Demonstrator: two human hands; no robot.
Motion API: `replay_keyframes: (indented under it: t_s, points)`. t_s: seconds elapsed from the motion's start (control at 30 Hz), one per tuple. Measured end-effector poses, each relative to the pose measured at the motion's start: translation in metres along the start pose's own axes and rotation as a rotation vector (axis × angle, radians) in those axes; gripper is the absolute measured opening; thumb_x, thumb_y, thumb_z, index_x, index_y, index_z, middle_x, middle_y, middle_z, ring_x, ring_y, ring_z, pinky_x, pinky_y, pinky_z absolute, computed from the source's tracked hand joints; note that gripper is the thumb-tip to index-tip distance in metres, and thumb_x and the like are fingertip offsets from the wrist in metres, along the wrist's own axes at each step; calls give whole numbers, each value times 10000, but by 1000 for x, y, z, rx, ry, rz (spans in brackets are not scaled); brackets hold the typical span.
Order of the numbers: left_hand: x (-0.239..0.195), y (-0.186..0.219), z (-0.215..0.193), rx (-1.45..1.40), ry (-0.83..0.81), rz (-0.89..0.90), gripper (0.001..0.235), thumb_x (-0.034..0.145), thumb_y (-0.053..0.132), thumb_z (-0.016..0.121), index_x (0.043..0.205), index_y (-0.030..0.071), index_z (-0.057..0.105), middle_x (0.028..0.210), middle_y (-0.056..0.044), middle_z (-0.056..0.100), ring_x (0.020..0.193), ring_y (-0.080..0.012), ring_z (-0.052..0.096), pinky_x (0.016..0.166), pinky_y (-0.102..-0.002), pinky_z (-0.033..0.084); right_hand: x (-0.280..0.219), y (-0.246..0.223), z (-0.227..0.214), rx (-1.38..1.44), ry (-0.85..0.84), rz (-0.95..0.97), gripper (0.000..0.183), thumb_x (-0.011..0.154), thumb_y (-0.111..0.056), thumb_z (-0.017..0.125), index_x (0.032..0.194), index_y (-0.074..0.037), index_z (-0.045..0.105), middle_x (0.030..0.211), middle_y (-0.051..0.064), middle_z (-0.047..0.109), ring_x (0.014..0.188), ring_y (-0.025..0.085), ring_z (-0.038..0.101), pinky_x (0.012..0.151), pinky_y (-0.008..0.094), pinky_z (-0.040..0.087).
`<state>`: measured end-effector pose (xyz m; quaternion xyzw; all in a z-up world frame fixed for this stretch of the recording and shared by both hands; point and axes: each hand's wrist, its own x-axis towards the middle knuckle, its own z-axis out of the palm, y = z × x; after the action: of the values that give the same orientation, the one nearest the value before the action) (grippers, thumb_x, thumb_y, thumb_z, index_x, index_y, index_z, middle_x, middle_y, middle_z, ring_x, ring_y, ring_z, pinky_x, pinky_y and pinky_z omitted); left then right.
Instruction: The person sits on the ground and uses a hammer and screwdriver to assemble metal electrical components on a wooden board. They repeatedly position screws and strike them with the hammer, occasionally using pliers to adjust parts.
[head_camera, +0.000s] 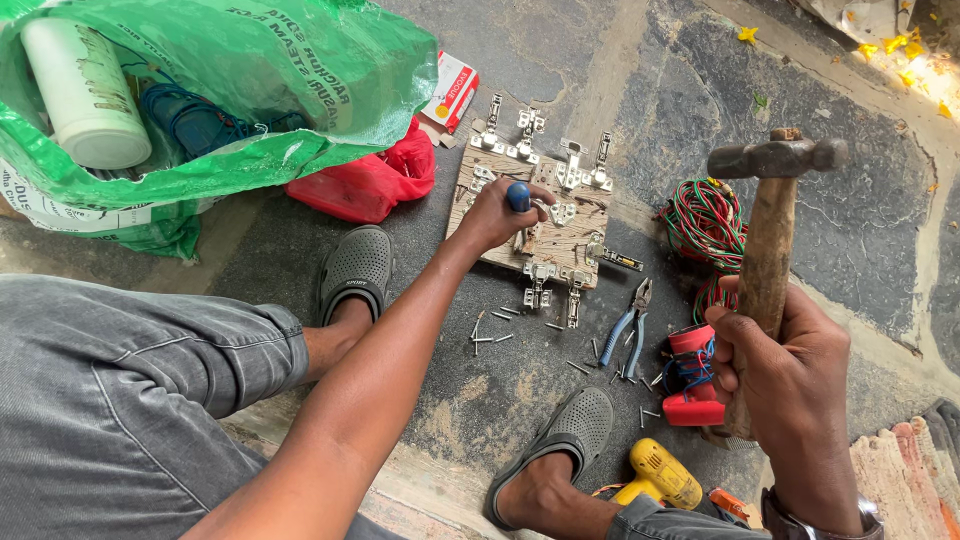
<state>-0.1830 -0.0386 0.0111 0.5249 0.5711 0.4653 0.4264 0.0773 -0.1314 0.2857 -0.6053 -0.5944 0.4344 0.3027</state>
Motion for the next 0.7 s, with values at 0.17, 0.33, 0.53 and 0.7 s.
replay_keyframes:
  t_s: [0.17, 0.33, 0.53, 0.7]
  points:
    - [-1, 4, 1, 56, -8, 34, 241, 827, 139, 722, 1039, 219, 807, 945, -3, 802, 888, -99, 766, 863, -293, 620, 0, 0, 0, 11, -9, 1, 226, 908, 19, 631, 1133, 34, 632, 676, 57, 543, 450, 103, 466, 373, 277, 382]
    - [2, 8, 0, 63, -10, 44, 242, 835, 144, 715, 1046, 222, 805, 928, 3, 806, 898, -88, 772, 873, -284, 625, 1, 5, -3, 17, -16, -2, 226, 906, 24, 624, 1131, 34, 632, 677, 60, 547, 446, 106, 467, 373, 280, 377]
    - [1, -2, -1, 75, 11, 20, 204, 834, 220, 806, 1037, 206, 817, 918, -23, 805, 861, -107, 759, 800, -291, 603, 2, 3, 2, -31, -27, 39, 236, 910, -4, 654, 1146, 8, 646, 671, 46, 549, 453, 102, 470, 379, 282, 373]
    - [11, -8, -2, -140, -47, 104, 250, 827, 97, 721, 1037, 205, 804, 934, -10, 824, 899, -114, 800, 842, -289, 627, -9, -19, 27, -520, 85, -434, 257, 943, -38, 729, 1175, 48, 659, 744, 66, 617, 614, 106, 522, 513, 290, 454]
